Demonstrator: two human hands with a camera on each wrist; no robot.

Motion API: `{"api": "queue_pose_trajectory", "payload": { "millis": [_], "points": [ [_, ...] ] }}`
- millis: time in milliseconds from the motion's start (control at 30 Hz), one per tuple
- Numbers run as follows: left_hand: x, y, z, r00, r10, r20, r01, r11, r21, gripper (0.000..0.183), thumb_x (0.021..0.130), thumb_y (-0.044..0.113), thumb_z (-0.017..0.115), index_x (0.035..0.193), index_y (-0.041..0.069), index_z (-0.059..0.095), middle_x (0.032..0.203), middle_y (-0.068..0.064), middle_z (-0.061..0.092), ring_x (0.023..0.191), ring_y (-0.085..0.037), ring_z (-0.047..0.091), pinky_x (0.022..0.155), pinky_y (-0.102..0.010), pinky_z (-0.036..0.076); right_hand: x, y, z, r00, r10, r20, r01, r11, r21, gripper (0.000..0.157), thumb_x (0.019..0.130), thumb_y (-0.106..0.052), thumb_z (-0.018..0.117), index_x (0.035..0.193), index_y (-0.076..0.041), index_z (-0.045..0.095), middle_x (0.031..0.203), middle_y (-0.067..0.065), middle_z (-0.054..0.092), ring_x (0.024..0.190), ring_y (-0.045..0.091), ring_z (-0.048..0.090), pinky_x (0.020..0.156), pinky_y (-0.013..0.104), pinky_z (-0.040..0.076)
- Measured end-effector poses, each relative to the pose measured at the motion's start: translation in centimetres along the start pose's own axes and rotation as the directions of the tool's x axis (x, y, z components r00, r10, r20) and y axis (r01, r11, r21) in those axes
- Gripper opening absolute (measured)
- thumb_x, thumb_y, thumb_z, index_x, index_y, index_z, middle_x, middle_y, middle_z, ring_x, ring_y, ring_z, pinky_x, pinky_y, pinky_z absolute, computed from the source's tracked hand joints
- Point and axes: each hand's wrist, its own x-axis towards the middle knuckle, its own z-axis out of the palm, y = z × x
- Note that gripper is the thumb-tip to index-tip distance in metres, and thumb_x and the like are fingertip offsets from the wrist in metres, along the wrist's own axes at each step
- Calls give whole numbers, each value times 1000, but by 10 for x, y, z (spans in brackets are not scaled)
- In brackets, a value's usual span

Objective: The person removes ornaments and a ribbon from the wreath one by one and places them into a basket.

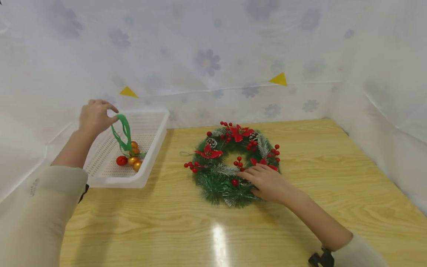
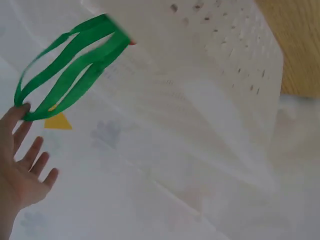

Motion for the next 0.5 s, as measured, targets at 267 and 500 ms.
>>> {"api": "queue_pose_trajectory", "payload": {
  "millis": [267, 500],
  "points": [
    [-22, -8, 39, 921, 31, 389, 18, 993, -121, 91, 81, 38, 67, 139, -11, 19, 140, -37, 7, 125, -55, 6, 99, -64, 12, 1, -1, 0, 1000, -3, -11, 3, 1000, 4, 61, 71, -16, 79, 126, -7, 54, 111, 8, 59, 103, 30, 55, 85, 49, 44],
    [-24, 3, 52, 967, 41, 250, -18, 995, -94, 82, 88, 42, 58, 139, -11, 21, 141, -36, 9, 128, -50, 9, 103, -58, 10, 2, -2, -2, 1000, 7, -2, -7, 1000, 8, 61, 71, -16, 79, 126, -7, 54, 112, 8, 59, 104, 31, 54, 86, 49, 44]
  ]
}}
